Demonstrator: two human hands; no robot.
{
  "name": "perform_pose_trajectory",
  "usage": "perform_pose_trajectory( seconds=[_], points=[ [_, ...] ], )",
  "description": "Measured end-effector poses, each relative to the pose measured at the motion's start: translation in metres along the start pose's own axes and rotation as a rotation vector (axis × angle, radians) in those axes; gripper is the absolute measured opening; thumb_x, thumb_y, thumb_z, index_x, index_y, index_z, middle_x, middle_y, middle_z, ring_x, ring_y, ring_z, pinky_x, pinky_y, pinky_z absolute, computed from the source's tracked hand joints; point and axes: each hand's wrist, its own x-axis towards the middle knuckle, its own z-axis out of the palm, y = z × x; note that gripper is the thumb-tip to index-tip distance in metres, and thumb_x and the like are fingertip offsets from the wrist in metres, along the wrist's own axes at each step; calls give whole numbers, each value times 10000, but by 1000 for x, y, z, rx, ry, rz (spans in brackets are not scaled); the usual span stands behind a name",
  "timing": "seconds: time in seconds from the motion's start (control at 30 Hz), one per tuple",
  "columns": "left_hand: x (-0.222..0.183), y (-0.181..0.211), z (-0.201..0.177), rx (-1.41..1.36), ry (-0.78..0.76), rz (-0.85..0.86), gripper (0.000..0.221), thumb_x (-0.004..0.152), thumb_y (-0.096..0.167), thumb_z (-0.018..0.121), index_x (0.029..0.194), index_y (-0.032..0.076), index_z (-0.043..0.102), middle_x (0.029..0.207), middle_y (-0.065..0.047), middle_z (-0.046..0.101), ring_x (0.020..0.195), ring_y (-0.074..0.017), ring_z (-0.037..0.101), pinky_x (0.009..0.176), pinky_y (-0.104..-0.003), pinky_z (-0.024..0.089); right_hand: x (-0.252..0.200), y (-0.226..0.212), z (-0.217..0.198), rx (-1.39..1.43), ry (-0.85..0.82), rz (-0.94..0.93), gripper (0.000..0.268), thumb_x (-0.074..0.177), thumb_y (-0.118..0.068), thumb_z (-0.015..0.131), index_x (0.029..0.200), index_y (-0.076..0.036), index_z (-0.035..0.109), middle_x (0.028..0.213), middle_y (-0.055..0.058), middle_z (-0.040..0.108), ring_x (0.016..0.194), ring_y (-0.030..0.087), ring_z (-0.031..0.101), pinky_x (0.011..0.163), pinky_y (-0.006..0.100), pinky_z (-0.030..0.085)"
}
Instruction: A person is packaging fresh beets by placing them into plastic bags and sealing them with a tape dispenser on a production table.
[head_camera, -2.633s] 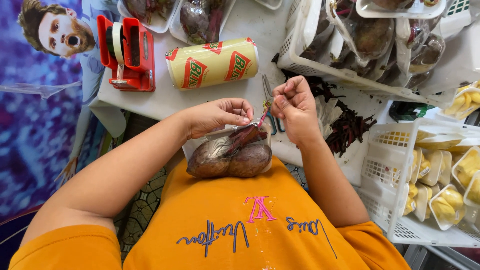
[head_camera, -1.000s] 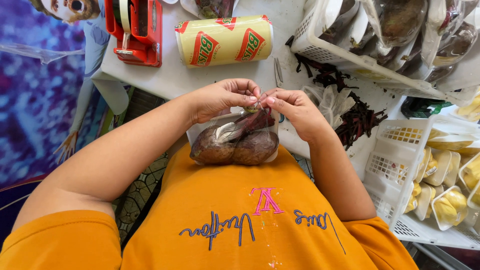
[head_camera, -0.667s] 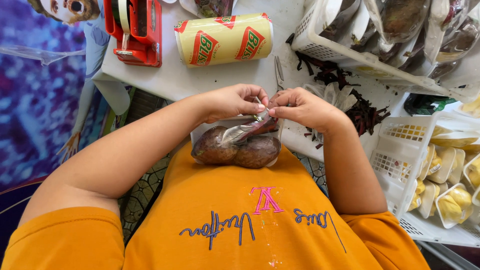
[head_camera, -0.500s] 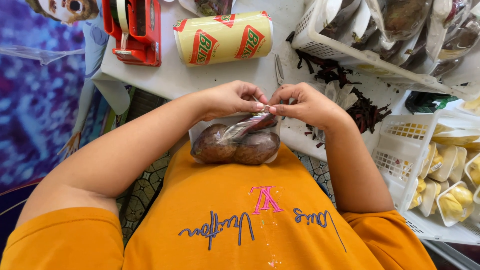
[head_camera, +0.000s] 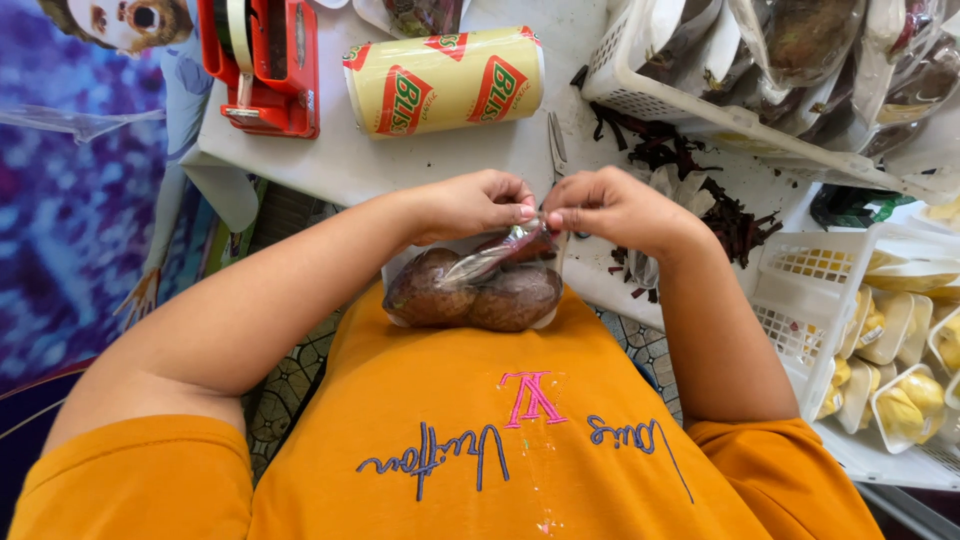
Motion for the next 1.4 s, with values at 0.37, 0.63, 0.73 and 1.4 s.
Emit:
perform_pose_trajectory(
  seconds=[0.37, 0.63, 0.73, 1.4],
  points=[
    [-4, 5, 1, 7, 1, -38, 145, 953, 243, 675, 1017, 113, 685, 848, 59, 626, 822, -60, 554, 738, -201, 430, 21, 60, 15, 550, 240, 133, 92, 863, -106, 758, 813, -29, 749, 731, 19, 651, 696, 67, 603, 663, 207, 523],
    [-3, -5, -4, -91, 95, -60, 124, 985, 199, 617, 1028, 99, 678, 841, 33, 622, 818, -72, 572, 742, -211, 445, 39, 89, 41, 480, 524, 128, 81, 971, -99, 700, 924, -35, 716, 637, 38, 611, 512, 64, 532, 439, 170, 450],
    [-5, -3, -2, -320, 133, -182, 115, 983, 185, 630, 1019, 85, 675, 769, 14, 639, 686, -66, 661, 622, -188, 551, 39, 98, 51, 482, 563, 123, 103, 994, -110, 686, 920, -47, 718, 611, 11, 603, 486, 36, 499, 424, 155, 412],
    [1, 7, -12, -307, -240, -514, 172, 958, 201, 694, 1076, 82, 654, 795, -76, 743, 705, -177, 753, 660, -341, 657, 6, 54, 64, 886, 318, 357, 101, 898, -69, 699, 987, -22, 694, 679, 53, 693, 594, 135, 714, 542, 296, 632]
  ],
)
